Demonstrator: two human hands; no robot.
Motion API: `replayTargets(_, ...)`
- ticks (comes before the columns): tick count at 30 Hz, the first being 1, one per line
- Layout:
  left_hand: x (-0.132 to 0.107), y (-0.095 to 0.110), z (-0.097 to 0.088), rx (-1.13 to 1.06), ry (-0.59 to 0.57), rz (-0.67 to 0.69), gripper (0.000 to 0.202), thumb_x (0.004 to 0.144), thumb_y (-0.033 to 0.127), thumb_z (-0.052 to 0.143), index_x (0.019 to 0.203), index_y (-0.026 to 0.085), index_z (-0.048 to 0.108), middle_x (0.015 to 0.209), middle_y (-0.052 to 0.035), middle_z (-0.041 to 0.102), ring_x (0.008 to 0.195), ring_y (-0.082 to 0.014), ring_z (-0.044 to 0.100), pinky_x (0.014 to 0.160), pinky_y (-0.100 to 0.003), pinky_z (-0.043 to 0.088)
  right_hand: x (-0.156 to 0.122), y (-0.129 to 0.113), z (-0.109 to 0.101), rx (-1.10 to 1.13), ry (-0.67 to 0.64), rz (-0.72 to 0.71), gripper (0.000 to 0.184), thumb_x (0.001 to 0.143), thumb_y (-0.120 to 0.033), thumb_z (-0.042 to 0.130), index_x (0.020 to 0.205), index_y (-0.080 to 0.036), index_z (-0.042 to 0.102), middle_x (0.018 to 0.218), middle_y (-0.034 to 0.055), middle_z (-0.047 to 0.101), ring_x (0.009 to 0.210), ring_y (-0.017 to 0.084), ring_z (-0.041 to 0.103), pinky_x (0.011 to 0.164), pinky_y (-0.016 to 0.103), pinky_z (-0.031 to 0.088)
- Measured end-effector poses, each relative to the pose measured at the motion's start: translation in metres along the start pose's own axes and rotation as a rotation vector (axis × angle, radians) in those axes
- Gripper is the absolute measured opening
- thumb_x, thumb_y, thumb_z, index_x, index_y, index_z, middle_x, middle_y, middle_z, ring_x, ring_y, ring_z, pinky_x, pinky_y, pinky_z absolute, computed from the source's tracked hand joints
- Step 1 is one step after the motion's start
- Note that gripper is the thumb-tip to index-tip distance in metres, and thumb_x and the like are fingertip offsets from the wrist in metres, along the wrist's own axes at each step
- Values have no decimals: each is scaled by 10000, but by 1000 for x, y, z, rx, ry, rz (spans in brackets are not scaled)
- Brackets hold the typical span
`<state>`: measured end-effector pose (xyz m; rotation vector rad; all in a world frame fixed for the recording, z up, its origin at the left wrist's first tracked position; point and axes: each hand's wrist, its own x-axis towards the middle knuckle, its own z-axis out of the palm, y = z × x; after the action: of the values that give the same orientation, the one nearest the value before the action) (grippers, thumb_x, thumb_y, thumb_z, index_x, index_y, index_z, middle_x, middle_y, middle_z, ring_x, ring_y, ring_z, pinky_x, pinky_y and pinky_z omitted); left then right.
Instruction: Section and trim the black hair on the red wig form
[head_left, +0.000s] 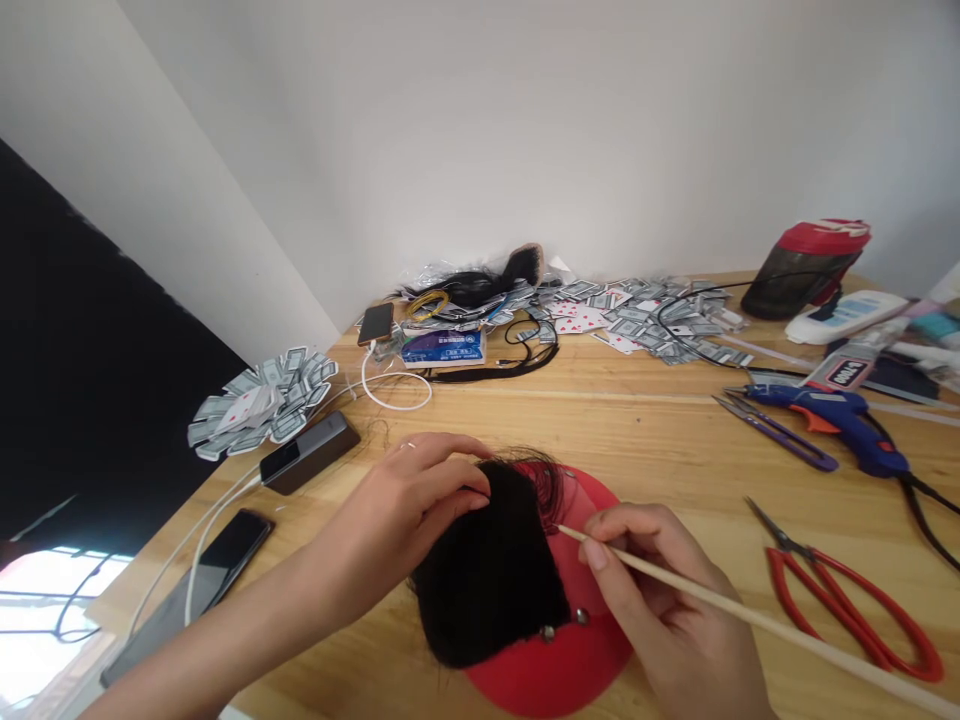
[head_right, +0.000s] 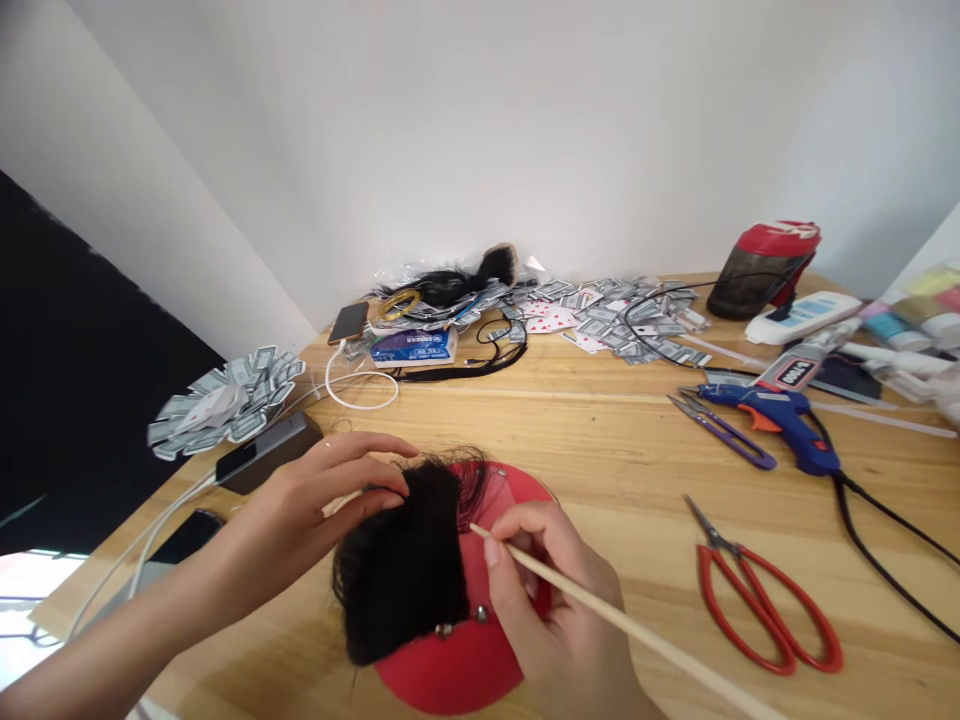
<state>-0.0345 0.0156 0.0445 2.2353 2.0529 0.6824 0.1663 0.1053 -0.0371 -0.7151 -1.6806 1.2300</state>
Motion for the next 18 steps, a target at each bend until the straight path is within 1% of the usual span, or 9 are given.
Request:
replayTargets(3, -5, 4, -6, -35, 105, -15, 139, 972, 148, 540, 985, 249, 634, 1100, 0, 713, 995, -138, 676, 888, -249, 529, -1, 2, 0, -7, -8, -2, 75, 897, -259, 606, 825, -247, 620, 592, -26, 601, 430, 113, 462, 394, 220, 347)
replayTargets(6, -10, 8, -10, -172, 134, -146, 148, 978, 169, 537, 1004, 279, 633, 1019, 34, 743, 933, -121, 702, 798, -217, 548, -2, 4, 0, -3, -6, 2, 64, 907, -255, 596, 846, -255, 615, 621, -24, 615, 460, 118, 484, 431, 219, 380)
replayTargets(8, -10, 11, -12, -334, 140, -252, 121, 990, 213, 529, 991, 275, 632, 976, 29, 748, 918, -127, 708, 769, -220, 556, -2, 5, 1, -1, -11, -6, 69, 909, -256, 588, 845, -256, 613, 632, -19, 613, 487, 126, 499, 450, 224, 390)
replayTargets(10, -6, 13, -13, -524, 148, -329, 115, 1001, 262, 519, 937, 251, 614, 928, 14, 739, 899, -132, 704, 781, -232, 556, -2, 6, 1, 3, -15, -9, 75, 906, -254, 588, 835, -258, 611, 622, -23, 598, 493, 131, 492, 457, 231, 383)
replayTargets(11, -4, 14, -13, -620, 156, -351, 135, 1005, 278, 515, 904, 240, 596, 890, 12, 729, 872, -129, 700, 778, -232, 553, -2, 6, 1, 6, -13, -7, 77, 903, -253, 589, 831, -261, 611, 613, -28, 589, 489, 132, 481, 457, 234, 379)
replayTargets(13, 2, 14, -15, -811, 170, -374, 168, 1008, 297, 515, 858, 228, 551, 797, 24, 692, 770, -110, 683, 714, -213, 539, -2, 6, 1, 11, -7, 3, 76, 899, -252, 589, 828, -266, 613, 598, -36, 573, 485, 134, 463, 459, 238, 376)
replayTargets(15, 7, 13, -17, -1013, 171, -381, 166, 995, 307, 541, 853, 222, 528, 688, 50, 606, 614, -73, 608, 582, -165, 481, -2, 5, 1, 13, -5, 13, 71, 900, -256, 591, 834, -275, 612, 592, -42, 562, 492, 136, 462, 463, 236, 376)
replayTargets(17, 10, 11, -21, -1183, 164, -397, 156, 969, 311, 588, 859, 210, 542, 603, 79, 462, 483, -30, 439, 479, -119, 368, -2, 5, 1, 13, -13, 15, 73, 909, -261, 586, 843, -283, 607, 582, -50, 548, 501, 136, 467, 471, 231, 378)
replayTargets(18, 10, 10, -23, -1231, 162, -406, 154, 955, 314, 610, 860, 202, 560, 588, 87, 395, 462, -21, 356, 456, -109, 321, -2, 5, 1, 12, -18, 11, 76, 915, -261, 583, 846, -286, 604, 577, -53, 541, 502, 135, 468, 473, 229, 378)
